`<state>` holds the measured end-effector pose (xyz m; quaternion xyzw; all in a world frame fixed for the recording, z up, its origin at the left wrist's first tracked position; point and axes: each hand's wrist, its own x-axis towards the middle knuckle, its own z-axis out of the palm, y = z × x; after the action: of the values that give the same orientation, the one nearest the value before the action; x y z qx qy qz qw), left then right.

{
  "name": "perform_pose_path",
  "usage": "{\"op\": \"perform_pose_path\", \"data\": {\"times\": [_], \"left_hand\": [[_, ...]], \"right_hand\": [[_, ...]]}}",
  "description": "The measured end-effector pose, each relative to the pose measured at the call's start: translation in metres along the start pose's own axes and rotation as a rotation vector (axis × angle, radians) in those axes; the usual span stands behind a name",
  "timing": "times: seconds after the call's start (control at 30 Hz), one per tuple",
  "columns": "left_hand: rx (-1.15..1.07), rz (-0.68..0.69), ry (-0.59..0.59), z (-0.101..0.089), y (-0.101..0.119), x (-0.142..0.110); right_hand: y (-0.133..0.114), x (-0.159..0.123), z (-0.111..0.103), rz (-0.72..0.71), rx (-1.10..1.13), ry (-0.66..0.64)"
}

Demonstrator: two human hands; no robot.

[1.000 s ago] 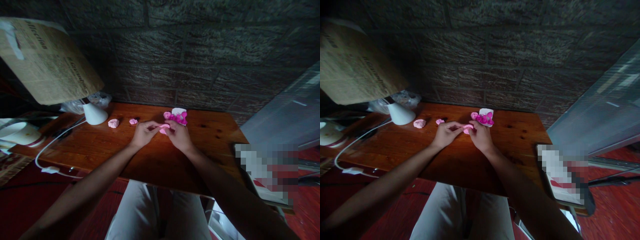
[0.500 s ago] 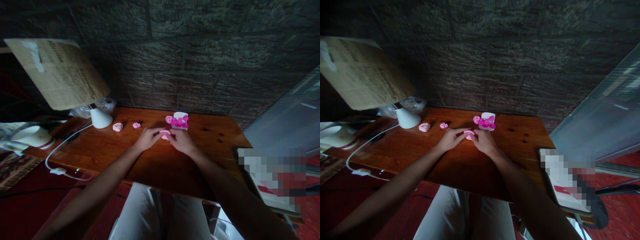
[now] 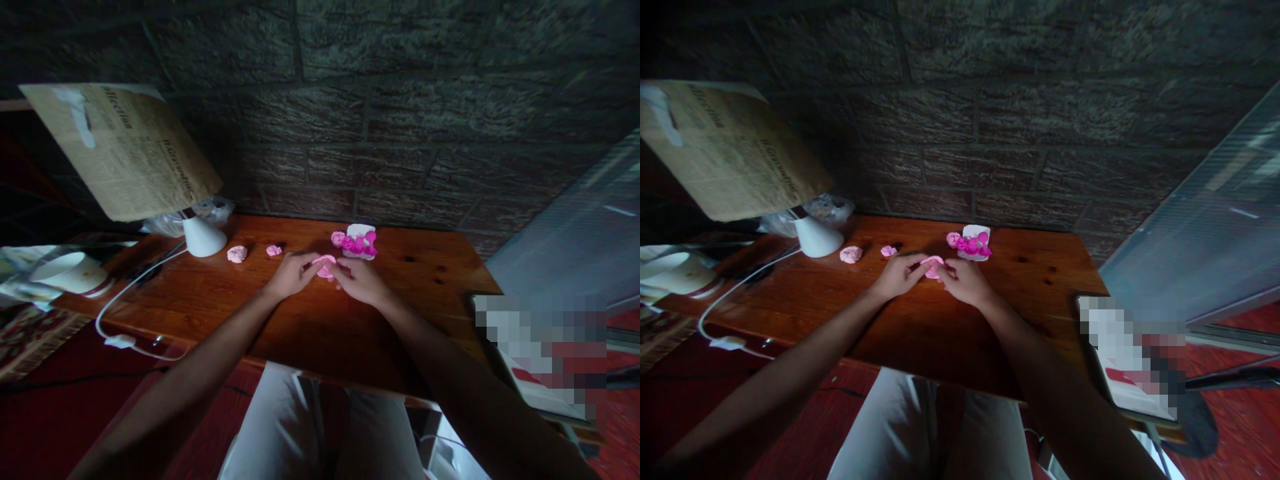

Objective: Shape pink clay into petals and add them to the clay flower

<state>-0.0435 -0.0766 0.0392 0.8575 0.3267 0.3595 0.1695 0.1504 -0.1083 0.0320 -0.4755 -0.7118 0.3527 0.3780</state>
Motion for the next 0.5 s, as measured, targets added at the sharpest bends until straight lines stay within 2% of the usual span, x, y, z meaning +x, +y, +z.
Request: {"op": "perform_pose_path", "data": {"times": [0.13,0.27,0.33,0.5], "left_hand": [[-0.061,-0.018,-0.013,-0.002,0.001,0.013],[-0.142,-0.024,-0.243,-0.005,-0.001,0.036],[-0.124,-0.028,-0.305,-0.005,-0.001,0.043],[-0.012,0.031,-0.225,0.002,-0.002,0.036]], "right_hand": [[-0.002,0.002,0.0,0.017,0.023,0.044],[-0.002,0.003,-0.002,-0.042,-0.06,0.14],[0.0,0.004,-0.003,-0.041,-0.113,0.195],[0.006,0.006,-0.007,-0.019,-0.21,0.18]]}}
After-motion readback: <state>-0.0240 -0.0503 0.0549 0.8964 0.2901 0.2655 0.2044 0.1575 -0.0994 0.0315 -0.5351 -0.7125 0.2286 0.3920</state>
